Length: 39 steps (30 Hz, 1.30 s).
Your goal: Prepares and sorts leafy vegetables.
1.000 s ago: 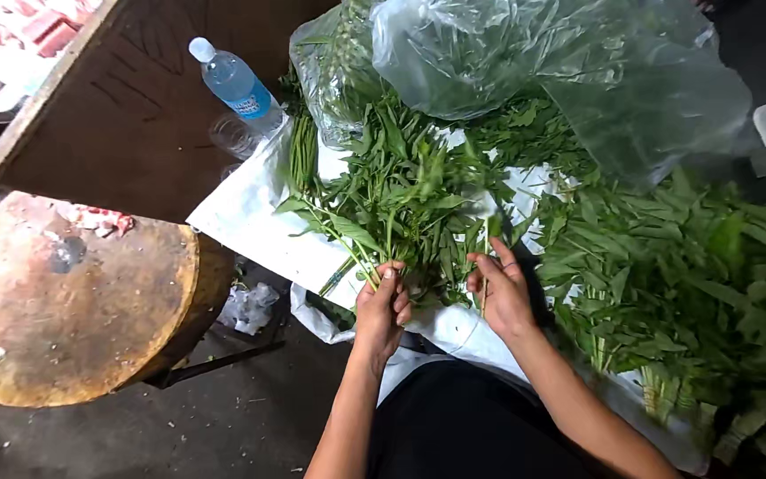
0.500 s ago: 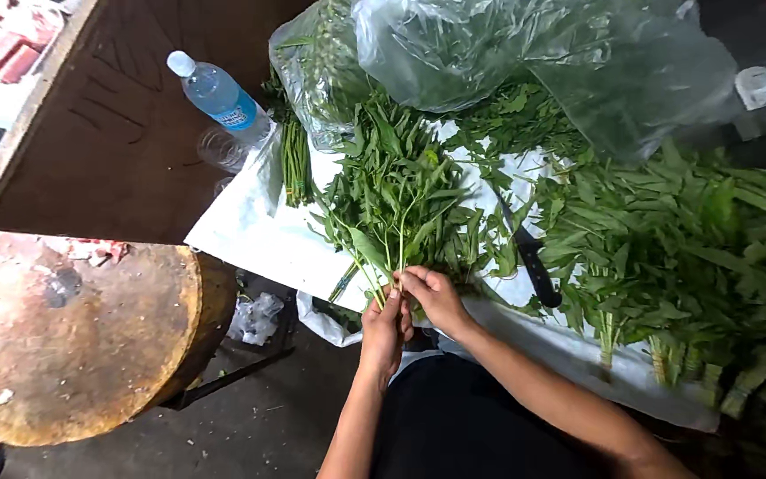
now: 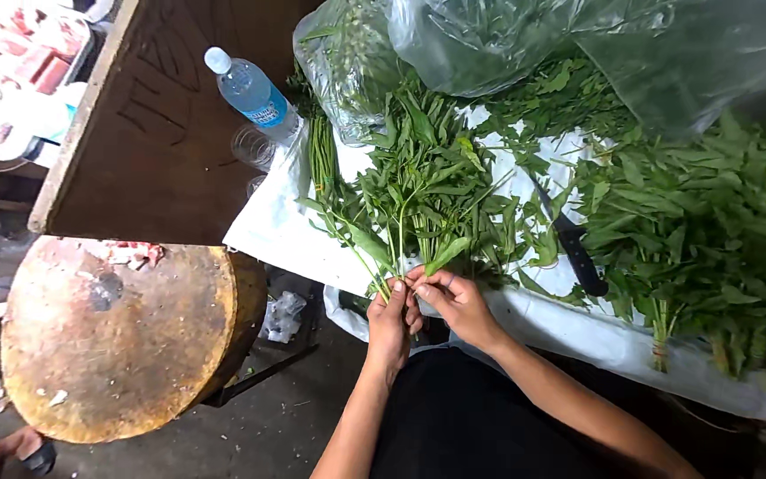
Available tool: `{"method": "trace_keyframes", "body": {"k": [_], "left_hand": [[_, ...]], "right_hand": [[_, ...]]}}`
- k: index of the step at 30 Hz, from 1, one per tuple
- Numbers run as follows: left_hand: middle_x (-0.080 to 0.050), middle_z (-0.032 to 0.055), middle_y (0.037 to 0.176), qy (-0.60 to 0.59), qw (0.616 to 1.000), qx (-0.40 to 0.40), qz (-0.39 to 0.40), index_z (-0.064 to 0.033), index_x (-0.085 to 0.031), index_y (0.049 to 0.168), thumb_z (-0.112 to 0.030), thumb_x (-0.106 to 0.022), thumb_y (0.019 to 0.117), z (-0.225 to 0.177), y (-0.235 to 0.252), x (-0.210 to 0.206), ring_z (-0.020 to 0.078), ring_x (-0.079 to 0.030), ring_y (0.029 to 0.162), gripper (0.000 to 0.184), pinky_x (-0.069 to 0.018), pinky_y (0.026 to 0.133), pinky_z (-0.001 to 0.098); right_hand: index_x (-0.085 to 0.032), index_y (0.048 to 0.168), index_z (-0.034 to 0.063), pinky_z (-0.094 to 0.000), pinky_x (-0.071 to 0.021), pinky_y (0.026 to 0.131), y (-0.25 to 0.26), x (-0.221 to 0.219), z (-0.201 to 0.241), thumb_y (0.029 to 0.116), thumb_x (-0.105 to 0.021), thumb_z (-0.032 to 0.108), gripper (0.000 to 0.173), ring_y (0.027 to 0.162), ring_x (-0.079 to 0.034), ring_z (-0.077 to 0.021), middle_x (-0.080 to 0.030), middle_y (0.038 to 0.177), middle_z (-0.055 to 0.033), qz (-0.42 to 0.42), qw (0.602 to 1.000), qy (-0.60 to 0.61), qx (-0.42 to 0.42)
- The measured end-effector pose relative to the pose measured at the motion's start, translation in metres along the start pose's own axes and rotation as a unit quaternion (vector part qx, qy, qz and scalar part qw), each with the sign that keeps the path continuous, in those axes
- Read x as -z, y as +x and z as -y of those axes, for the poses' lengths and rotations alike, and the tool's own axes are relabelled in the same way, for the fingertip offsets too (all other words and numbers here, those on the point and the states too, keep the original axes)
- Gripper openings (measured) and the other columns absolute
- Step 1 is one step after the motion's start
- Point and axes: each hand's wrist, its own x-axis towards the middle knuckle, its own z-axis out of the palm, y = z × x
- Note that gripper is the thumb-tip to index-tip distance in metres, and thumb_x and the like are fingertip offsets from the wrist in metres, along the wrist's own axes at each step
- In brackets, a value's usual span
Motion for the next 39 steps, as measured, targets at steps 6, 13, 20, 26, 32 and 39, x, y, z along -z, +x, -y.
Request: {"method": "trace_keyframes", "body": {"k": [6, 13, 20, 26, 32, 39], "left_hand": [[-0.056, -0.0012, 0.063, 0.11, 0.988, -0.097, 0.039, 0.002, -0.064, 0.117, -0.009, -0.054, 0.1024, -0.014, -0.002, 0.01, 0.006, -0.05, 0.049, 0.021, -0.0463, 0.047, 0.0221], [-0.05, 0.0008, 0.064, 0.053, 0.986, 0.157, 0.011, -0.0001, -0.058, 0.109, -0.016, -0.044, 0.1105, 0.007, 0.01, 0.019, 0.0067, -0.046, 0.044, 0.021, -0.0424, 0.04, 0.0198], [-0.05, -0.0006, 0.061, 0.196, 0.98, 0.043, 0.003, 0.0005, -0.062, 0.115, -0.016, -0.05, 0.1082, 0.02, 0.005, 0.026, 0.0076, -0.045, 0.045, 0.022, -0.0413, 0.042, 0.0233], [-0.055, -0.0007, 0.066, 0.357, 0.933, -0.031, 0.009, -0.0038, -0.066, 0.107, -0.024, -0.055, 0.1063, 0.026, 0.001, 0.033, 0.0098, -0.05, 0.05, 0.023, -0.0466, 0.049, 0.0286], [-0.057, 0.0011, 0.073, 0.382, 0.924, -0.02, 0.012, -0.0047, -0.066, 0.117, -0.024, -0.053, 0.1068, 0.018, -0.004, 0.036, 0.0101, -0.051, 0.053, 0.026, -0.0478, 0.051, 0.0287], [-0.054, 0.0001, 0.069, 0.35, 0.936, 0.007, 0.032, -0.0046, -0.066, 0.113, -0.025, -0.052, 0.1073, 0.016, -0.008, 0.042, 0.0106, -0.049, 0.052, 0.025, -0.0465, 0.05, 0.0288]], "right_hand": [[-0.052, 0.14, -0.002, -0.0417, -0.0596, 0.088, 0.009, 0.012, 0.007, 0.1096, -0.039, 0.021, 0.04, 0.108, -0.07, -0.0269, -0.066, 0.13, -0.016, -0.103, 0.962, 0.145, -0.206], [-0.052, 0.14, -0.0056, -0.037, -0.0584, 0.088, 0.033, -0.002, -0.015, 0.1073, -0.048, 0.014, 0.039, 0.099, -0.07, -0.0218, -0.069, 0.121, -0.017, -0.023, 0.963, 0.103, -0.249], [-0.056, 0.139, -0.0012, -0.0336, -0.0577, 0.09, 0.017, -0.003, -0.016, 0.0998, -0.059, 0.015, 0.043, 0.106, -0.069, -0.0177, -0.066, 0.129, -0.0139, -0.09, 0.978, -0.105, -0.157], [-0.065, 0.132, 0.0031, -0.0245, -0.0481, 0.064, 0.033, -0.016, 0.01, 0.0947, -0.071, 0.031, 0.047, 0.066, -0.054, -0.0065, -0.062, 0.081, 0.0003, -0.037, 0.949, -0.29, -0.12], [-0.077, 0.113, 0.0096, -0.042, -0.0552, 0.068, 0.068, 0.01, 0.024, 0.0972, -0.069, 0.019, 0.02, 0.072, -0.062, -0.0192, -0.068, 0.089, -0.008, -0.075, 0.897, -0.436, 0.007], [-0.075, 0.115, 0.0087, -0.0461, -0.0568, 0.074, 0.103, 0.028, 0.018, 0.1009, -0.064, 0.014, 0.018, 0.08, -0.066, -0.024, -0.071, 0.104, -0.0125, -0.077, 0.893, -0.443, 0.015]]}}
